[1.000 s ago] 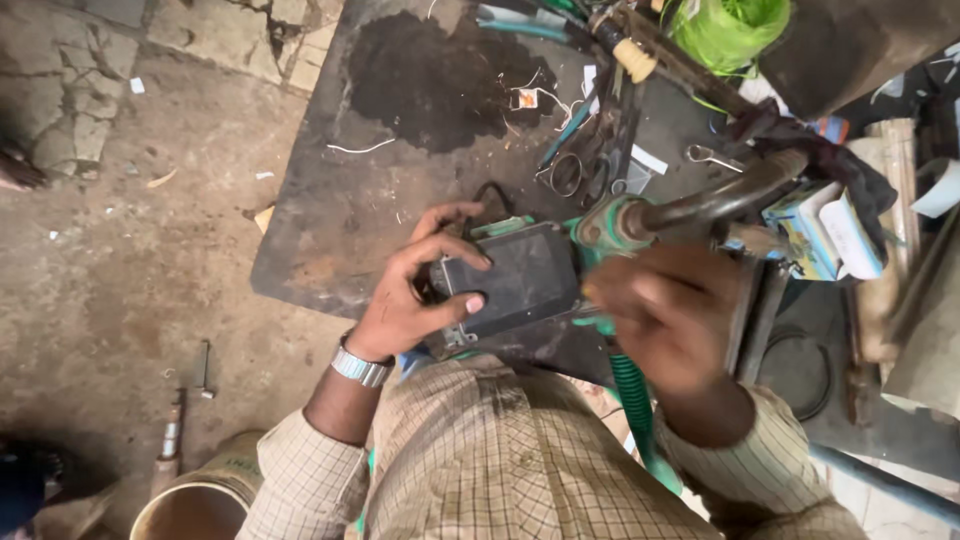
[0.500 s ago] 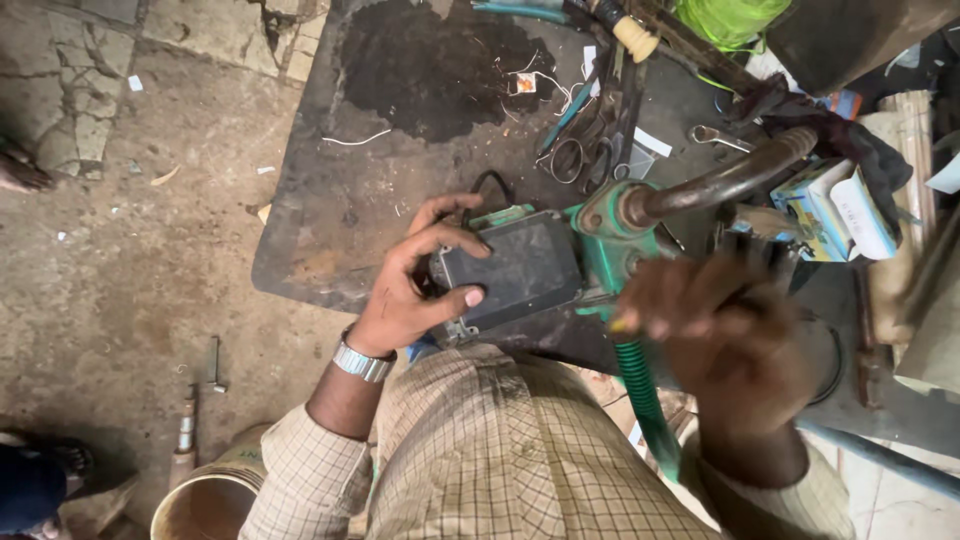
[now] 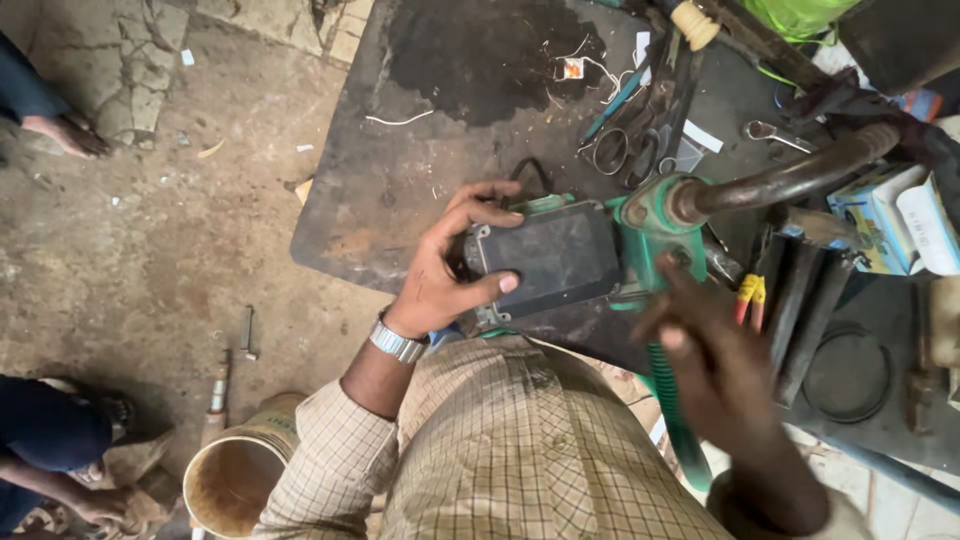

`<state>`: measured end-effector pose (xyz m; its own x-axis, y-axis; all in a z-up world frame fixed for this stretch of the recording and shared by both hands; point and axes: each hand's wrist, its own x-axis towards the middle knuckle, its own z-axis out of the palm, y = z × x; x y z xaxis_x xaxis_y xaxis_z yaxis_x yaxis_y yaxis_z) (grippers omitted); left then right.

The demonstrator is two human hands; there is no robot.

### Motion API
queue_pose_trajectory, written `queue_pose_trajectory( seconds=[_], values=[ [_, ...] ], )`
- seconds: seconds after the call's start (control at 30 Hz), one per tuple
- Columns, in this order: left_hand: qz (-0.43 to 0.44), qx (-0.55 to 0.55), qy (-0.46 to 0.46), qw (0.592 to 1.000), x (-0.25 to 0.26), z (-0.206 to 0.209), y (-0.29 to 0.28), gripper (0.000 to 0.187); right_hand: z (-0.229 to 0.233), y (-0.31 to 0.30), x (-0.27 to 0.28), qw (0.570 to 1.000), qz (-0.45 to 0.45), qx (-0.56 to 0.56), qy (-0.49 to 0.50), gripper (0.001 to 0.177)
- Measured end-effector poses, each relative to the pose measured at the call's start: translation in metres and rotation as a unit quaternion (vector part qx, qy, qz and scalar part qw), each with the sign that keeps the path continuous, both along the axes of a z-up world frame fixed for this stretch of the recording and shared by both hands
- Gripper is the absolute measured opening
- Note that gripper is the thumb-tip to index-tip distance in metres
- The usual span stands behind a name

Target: The person disassembles a green electrical component clamped in a vise, removes a black cover, and uses a screwdriver to adjust internal parts. They then reassemble the component by replacing the cover and tightening screws.

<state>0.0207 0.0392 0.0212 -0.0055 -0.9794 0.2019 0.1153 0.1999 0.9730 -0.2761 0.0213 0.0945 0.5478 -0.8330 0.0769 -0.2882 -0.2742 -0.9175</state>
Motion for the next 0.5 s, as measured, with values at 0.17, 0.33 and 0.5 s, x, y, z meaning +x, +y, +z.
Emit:
queue_pose_trajectory(
  seconds=[0.17,0.33,0.5],
  values=[
    [-0.001,0.0,0.011,1.0,-0.001,-0.001,-0.002,0.048,0.052,-0.019,-0.007,0.963,0.002,-0.164,0.212,0.043],
    [0.0,0.007,0.017,1.0,-0.001,-0.001,0.0,0.048,0.054,-0.013,-0.003,0.978,-0.102,-0.155,0.097,0.037],
    [0.009,-0.002,0.008,1.0,-0.004,-0.001,0.001,0.047,0.025,-0.007,-0.009,0.977,-0.183,-0.049,-0.101,0.048]
  ],
)
